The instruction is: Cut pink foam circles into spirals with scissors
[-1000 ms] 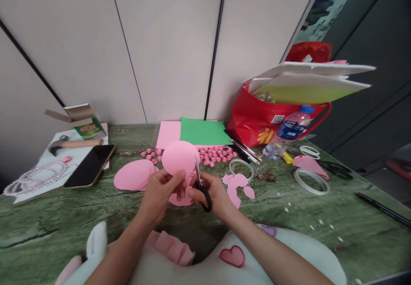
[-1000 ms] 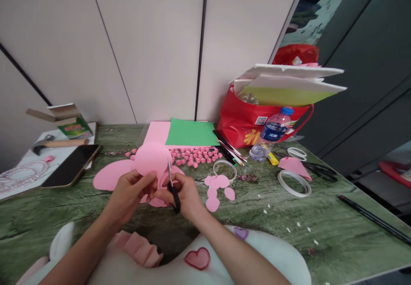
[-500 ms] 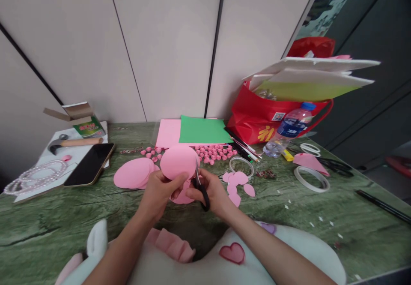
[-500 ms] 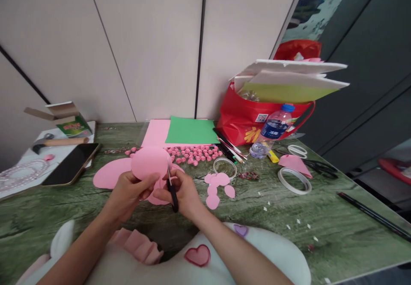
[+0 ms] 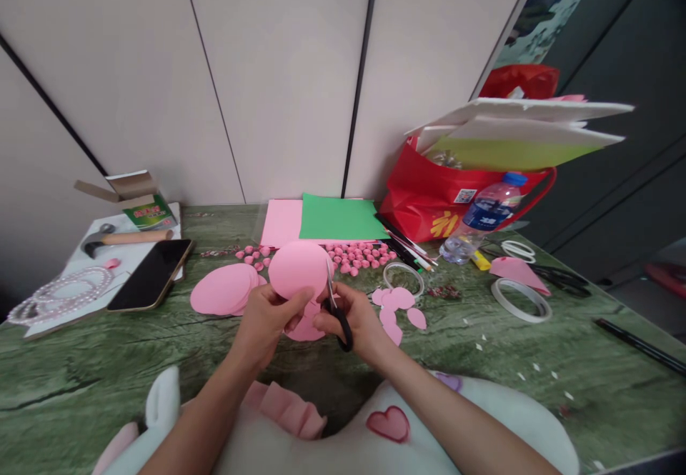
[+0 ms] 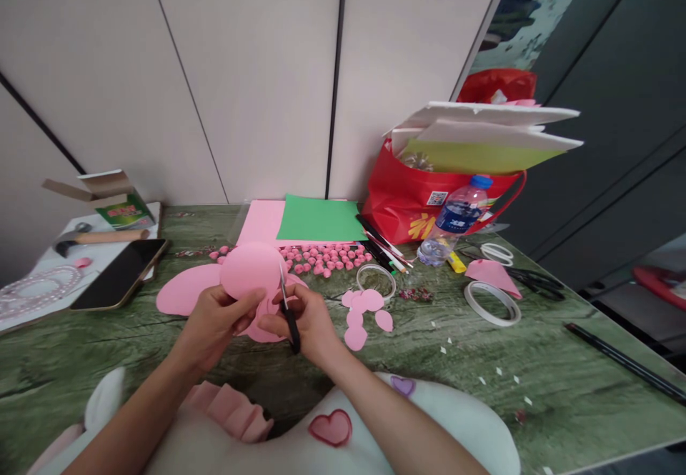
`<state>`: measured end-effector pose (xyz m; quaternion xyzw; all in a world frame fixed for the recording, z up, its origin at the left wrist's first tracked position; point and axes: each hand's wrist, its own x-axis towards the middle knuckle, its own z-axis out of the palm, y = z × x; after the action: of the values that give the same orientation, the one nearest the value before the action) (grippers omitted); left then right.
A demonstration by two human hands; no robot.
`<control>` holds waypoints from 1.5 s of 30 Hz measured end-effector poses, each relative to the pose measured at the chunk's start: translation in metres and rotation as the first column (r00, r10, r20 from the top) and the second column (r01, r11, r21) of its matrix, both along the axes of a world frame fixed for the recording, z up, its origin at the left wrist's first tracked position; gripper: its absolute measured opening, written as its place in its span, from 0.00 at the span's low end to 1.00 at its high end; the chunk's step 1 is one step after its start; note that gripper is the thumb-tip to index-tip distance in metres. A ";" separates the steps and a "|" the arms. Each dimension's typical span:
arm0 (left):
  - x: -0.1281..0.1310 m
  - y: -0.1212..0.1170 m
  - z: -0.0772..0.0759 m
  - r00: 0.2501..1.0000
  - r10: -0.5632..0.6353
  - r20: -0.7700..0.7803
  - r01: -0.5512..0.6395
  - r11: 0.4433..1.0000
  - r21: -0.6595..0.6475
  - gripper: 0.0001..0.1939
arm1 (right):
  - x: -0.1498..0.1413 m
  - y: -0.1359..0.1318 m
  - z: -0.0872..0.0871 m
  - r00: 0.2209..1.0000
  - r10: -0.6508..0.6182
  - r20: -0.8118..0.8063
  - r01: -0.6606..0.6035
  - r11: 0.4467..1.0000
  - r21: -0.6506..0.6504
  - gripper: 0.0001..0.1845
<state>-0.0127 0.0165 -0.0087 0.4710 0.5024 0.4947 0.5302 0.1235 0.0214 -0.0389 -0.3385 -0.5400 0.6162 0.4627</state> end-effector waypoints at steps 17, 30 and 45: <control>0.001 0.000 0.000 1.000 0.001 0.003 0.000 1.000 -0.002 0.12 | -0.001 -0.001 -0.002 1.000 0.007 0.016 -0.008 1.000 0.015 0.22; 0.000 0.000 -0.001 1.000 -0.012 -0.020 0.012 1.000 -0.004 0.08 | 0.000 0.000 -0.002 1.000 -0.012 0.020 0.013 1.000 -0.008 0.21; 0.003 -0.002 0.007 0.998 -0.026 0.057 0.026 1.000 0.007 0.10 | -0.002 0.000 -0.002 0.999 -0.043 0.009 0.044 0.997 -0.063 0.19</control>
<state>-0.0095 0.0144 -0.0016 0.4647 0.4793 0.5026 0.5493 0.1213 0.0214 -0.0410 -0.3667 -0.5146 0.6215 0.4632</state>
